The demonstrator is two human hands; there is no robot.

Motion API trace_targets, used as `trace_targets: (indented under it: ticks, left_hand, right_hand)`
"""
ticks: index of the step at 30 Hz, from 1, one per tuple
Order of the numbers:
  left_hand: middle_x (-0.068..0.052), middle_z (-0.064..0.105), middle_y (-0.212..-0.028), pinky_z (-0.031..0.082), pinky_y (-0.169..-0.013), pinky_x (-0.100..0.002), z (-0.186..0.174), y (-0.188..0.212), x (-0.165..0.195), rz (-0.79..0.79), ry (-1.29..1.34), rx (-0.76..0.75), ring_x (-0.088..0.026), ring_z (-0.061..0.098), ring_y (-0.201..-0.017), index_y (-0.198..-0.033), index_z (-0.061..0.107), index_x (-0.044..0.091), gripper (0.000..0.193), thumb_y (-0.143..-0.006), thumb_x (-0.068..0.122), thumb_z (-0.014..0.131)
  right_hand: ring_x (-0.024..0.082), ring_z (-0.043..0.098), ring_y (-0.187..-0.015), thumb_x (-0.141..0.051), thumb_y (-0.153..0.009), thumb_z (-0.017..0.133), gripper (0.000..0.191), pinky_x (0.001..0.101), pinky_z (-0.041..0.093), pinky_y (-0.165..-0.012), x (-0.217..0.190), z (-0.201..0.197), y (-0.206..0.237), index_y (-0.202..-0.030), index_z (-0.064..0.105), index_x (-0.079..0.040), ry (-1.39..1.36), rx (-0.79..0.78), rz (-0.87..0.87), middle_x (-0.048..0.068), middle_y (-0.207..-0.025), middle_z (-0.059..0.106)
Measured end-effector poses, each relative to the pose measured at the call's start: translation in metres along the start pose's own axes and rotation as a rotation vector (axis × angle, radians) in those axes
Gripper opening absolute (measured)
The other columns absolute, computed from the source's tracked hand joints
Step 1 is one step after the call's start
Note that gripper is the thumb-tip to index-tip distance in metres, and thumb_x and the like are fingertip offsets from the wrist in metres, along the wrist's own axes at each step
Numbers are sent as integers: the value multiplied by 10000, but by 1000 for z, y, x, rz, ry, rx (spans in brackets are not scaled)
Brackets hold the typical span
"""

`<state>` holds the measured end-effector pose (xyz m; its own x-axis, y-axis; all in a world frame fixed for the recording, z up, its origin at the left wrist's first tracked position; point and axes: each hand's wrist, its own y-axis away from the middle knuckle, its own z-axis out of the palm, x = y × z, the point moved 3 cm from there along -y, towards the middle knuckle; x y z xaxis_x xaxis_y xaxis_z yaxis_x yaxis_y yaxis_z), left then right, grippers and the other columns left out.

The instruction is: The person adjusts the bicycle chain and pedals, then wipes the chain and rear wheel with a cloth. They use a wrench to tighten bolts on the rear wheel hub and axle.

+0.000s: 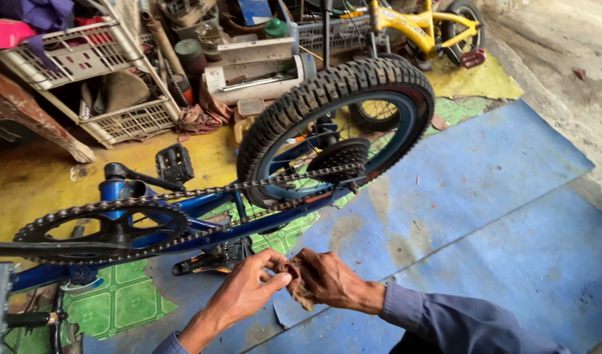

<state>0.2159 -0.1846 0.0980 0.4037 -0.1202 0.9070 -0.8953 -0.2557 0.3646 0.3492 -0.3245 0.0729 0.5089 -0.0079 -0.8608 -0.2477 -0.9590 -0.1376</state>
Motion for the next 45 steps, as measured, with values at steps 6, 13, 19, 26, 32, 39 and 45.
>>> trace_targets:
  ticks: [6, 13, 19, 26, 32, 39, 45]
  left_hand:
    - [-61, 765, -1003, 585, -708, -347, 2, 7, 9, -18, -164, -28, -160, 753, -792, -1099, 648, 20, 289, -901, 224, 696]
    - [-102, 771, -999, 560, -710, -398, 0, 3, 8, -65, -392, -10, -261, 721, -764, -1149, 628, 53, 358, -861, 242, 725]
    - [-198, 741, -889, 540, -730, -470, -7, -4, -27, 130, -518, 100, -393, 707, -877, -1043, 627, 40, 214, -887, 182, 664]
    - [-159, 725, -923, 519, -802, -497, -44, -1, -97, 116, -657, 184, -400, 653, -937, -955, 685, 102, 216, -803, 245, 745]
    - [-151, 729, -947, 537, -836, -465, -65, 8, -152, -267, -628, 102, -363, 691, -951, -919, 674, 70, 220, -794, 237, 744]
    - [-177, 731, -955, 538, -817, -474, -62, -1, -191, -276, -595, 124, -379, 690, -959, -904, 662, 70, 200, -784, 209, 741]
    - [-182, 734, -914, 545, -814, -473, -58, 10, -232, -275, -581, 208, -399, 695, -931, -872, 653, 54, 164, -736, 130, 703]
  right_hand:
    - [398, 605, -574, -211, -1032, 559, 261, 472, 459, -539, 4, 7, 2, -888, 553, 6, -26, -94, 146, 207, -664, 615]
    - [364, 675, -640, -177, -1001, 576, 196, 448, 525, -572, 1, 8, 2, -946, 605, 9, -79, -80, 121, 197, -729, 679]
    - [318, 732, -769, -160, -997, 552, 285, 411, 572, -674, 0, 18, -1, -1230, 594, -1, -143, -140, 113, 194, -937, 723]
    - [357, 738, -825, -155, -922, 677, 420, 458, 577, -737, -5, 3, -1, -1311, 616, -10, 160, -187, -4, 229, -1190, 687]
    - [347, 738, -850, -231, -961, 641, 338, 470, 574, -730, -26, 7, 11, -1259, 666, -71, 295, -423, 139, 133, -1096, 739]
    - [413, 693, -870, -226, -922, 676, 364, 526, 547, -699, -29, 29, 8, -1252, 651, -73, 406, -473, 64, 156, -1072, 716]
    - [403, 684, -892, -277, -930, 683, 359, 517, 552, -725, 0, 49, 20, -1260, 654, -140, 558, -628, 226, 137, -1039, 710]
